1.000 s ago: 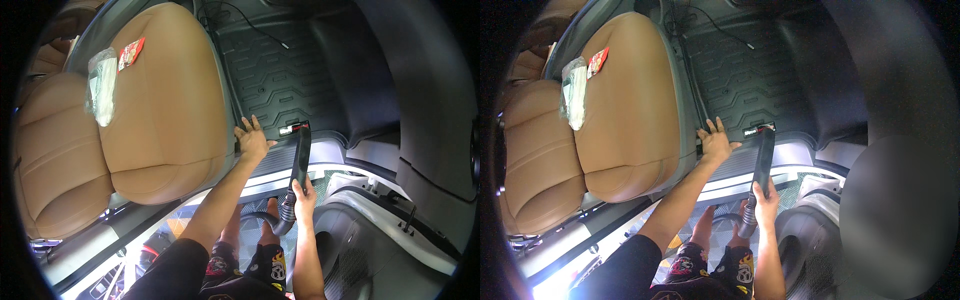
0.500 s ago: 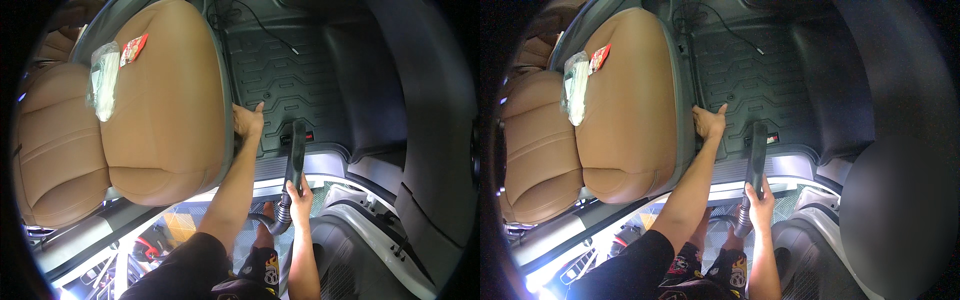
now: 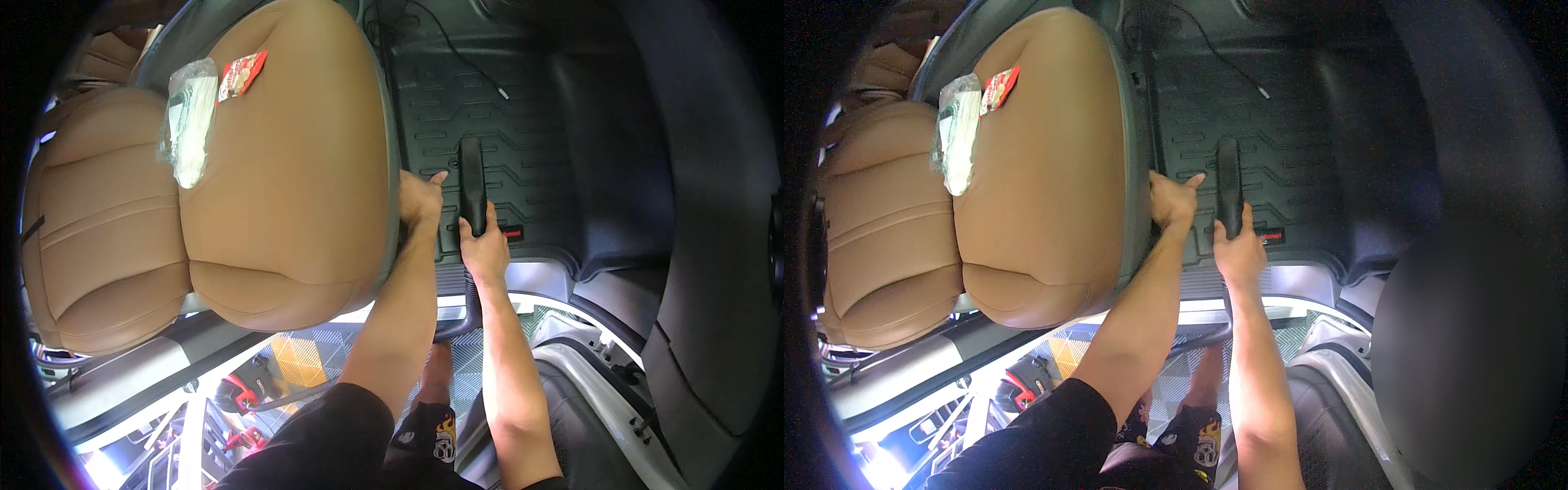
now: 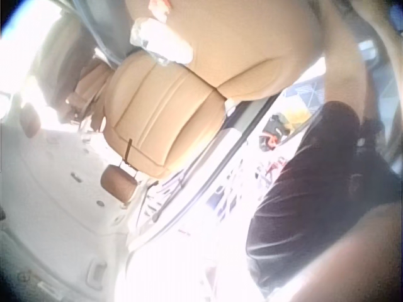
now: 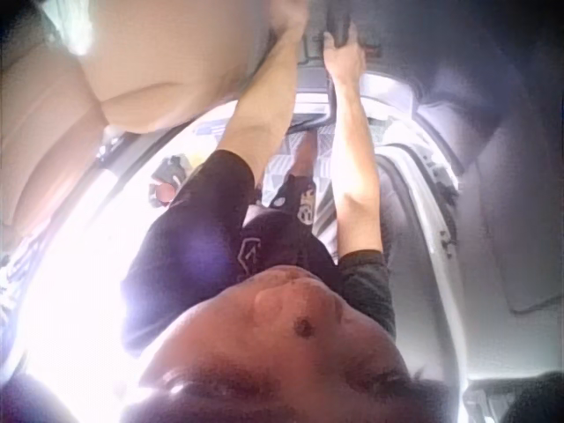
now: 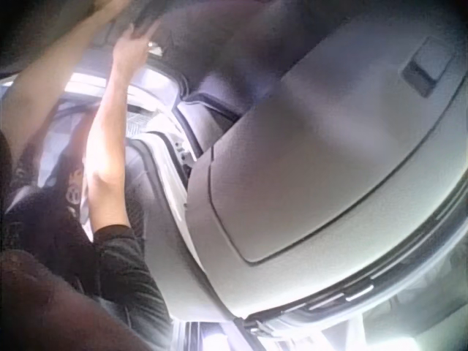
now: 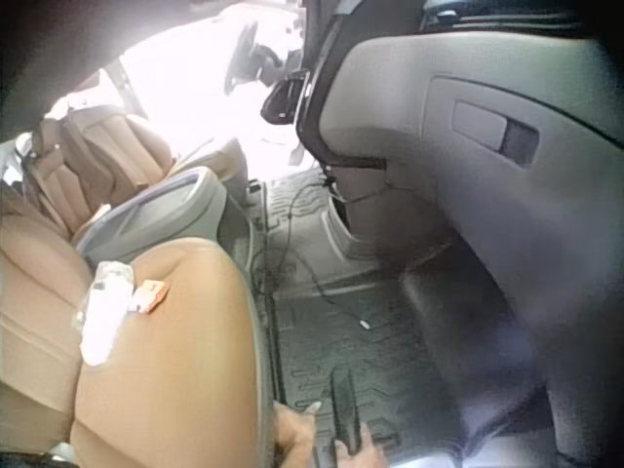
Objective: The person vacuums the interior of a white car using a handheld vacuum cleaner. They remove a floor mat, vacuum the floor, seats, and door panels, and then replace the mat.
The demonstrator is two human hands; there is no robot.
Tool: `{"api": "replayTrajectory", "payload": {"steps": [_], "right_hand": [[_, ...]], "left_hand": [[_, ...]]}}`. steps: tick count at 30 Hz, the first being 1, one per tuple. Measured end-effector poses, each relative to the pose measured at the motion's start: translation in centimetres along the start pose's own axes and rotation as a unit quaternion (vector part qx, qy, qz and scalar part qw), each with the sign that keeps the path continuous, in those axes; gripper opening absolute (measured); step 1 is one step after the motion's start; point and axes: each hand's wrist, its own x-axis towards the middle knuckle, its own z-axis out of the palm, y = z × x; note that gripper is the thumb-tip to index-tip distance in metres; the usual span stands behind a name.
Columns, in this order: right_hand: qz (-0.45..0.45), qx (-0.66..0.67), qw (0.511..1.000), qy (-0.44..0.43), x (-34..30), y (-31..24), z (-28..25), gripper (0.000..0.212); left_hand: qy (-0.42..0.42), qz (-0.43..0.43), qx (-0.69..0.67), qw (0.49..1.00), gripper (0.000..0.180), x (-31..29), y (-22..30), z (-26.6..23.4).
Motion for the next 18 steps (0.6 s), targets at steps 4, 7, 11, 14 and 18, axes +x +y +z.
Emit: {"api": "replayTrajectory", "payload": {"steps": [4,7,11,14,18], "right_hand": [[-0.048,0.02,0.998,0.048,1.2,1.6,1.3,0.076],[-0.014,0.034,0.999,0.023,1.6,1.6,1.8,0.07],[0.006,0.021,1.0,0.008,1.8,2.7,0.8,0.07],[-0.007,0.033,0.999,-0.014,1.7,1.4,0.3,0.072],[-0.018,0.022,1.0,-0.003,2.0,1.6,1.1,0.074]], "left_hand": [[-0.034,-0.048,0.0,0.998,0.095,0.2,0.6,0.0],[-0.058,-0.062,0.0,0.996,0.098,0.8,0.7,-0.2],[-0.1,-0.075,-0.031,0.992,0.088,-0.4,2.9,-1.8],[-0.032,-0.05,0.008,0.998,0.084,-0.1,2.5,-1.6],[-0.124,-0.062,0.011,0.99,0.102,2.4,1.9,-1.3]]}}
